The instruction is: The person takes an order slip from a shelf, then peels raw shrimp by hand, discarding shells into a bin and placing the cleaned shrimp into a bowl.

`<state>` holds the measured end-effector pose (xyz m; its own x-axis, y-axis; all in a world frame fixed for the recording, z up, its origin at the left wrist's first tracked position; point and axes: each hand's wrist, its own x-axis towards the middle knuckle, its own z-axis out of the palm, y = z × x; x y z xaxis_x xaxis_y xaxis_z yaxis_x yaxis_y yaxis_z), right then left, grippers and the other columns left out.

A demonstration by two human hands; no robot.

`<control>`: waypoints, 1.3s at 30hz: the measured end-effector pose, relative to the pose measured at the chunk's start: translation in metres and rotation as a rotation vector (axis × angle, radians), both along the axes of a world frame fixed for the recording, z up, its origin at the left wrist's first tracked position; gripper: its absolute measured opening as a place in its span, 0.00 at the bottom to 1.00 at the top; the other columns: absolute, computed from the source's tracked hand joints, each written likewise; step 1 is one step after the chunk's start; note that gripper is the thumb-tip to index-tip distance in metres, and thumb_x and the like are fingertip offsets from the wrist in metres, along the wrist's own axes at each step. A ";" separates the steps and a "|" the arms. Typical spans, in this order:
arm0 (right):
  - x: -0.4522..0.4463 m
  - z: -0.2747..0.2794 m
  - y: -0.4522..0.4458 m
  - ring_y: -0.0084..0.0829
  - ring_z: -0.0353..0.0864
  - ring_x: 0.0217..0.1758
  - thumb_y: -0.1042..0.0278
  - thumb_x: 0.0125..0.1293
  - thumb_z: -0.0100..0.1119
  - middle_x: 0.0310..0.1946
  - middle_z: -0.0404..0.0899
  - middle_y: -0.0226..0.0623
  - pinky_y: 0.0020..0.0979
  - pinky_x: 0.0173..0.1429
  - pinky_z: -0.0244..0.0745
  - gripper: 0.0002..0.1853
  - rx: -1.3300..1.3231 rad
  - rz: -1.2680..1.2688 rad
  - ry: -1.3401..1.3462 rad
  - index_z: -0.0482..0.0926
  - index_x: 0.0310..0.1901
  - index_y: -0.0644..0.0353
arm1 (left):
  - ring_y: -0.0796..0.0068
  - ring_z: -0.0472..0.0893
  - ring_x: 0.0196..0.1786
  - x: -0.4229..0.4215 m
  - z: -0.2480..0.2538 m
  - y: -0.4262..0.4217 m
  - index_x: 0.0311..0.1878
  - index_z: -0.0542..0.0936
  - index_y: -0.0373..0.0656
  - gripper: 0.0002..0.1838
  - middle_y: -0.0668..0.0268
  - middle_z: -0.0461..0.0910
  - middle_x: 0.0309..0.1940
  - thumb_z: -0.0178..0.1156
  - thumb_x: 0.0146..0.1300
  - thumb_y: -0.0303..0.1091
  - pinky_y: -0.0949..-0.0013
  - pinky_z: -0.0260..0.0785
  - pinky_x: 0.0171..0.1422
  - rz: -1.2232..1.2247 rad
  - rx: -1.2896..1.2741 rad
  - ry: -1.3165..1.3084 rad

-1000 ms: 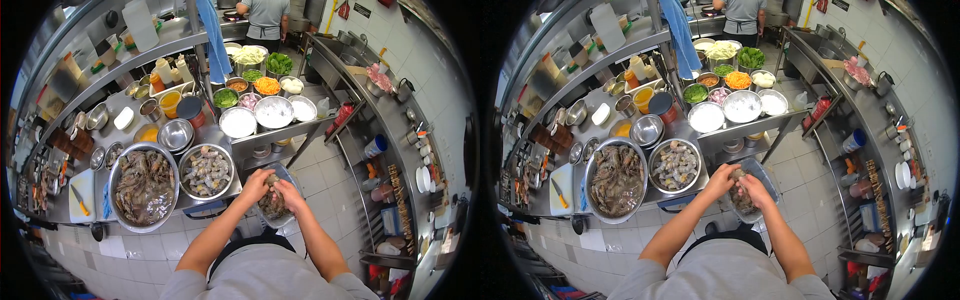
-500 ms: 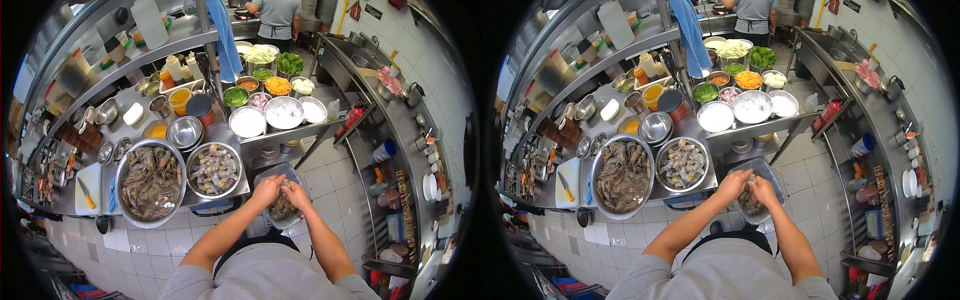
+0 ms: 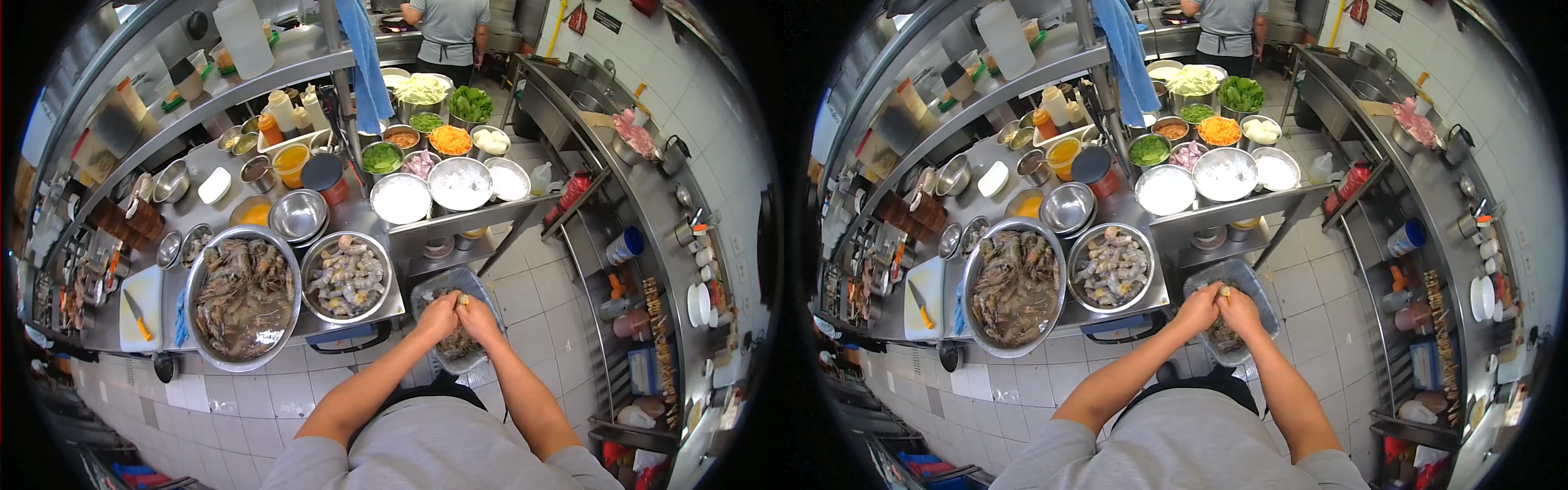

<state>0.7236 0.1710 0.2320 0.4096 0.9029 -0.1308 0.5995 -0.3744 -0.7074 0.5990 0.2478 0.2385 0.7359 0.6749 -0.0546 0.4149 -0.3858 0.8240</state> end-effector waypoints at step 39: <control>0.039 -0.019 -0.001 0.57 0.81 0.49 0.65 0.68 0.50 0.45 0.82 0.53 0.52 0.51 0.75 0.11 -0.227 -0.199 -0.257 0.78 0.46 0.60 | 0.68 0.80 0.25 -0.012 -0.038 0.044 0.51 0.79 0.40 0.13 0.62 0.84 0.30 0.53 0.68 0.34 0.63 0.72 0.32 -0.349 -0.244 0.269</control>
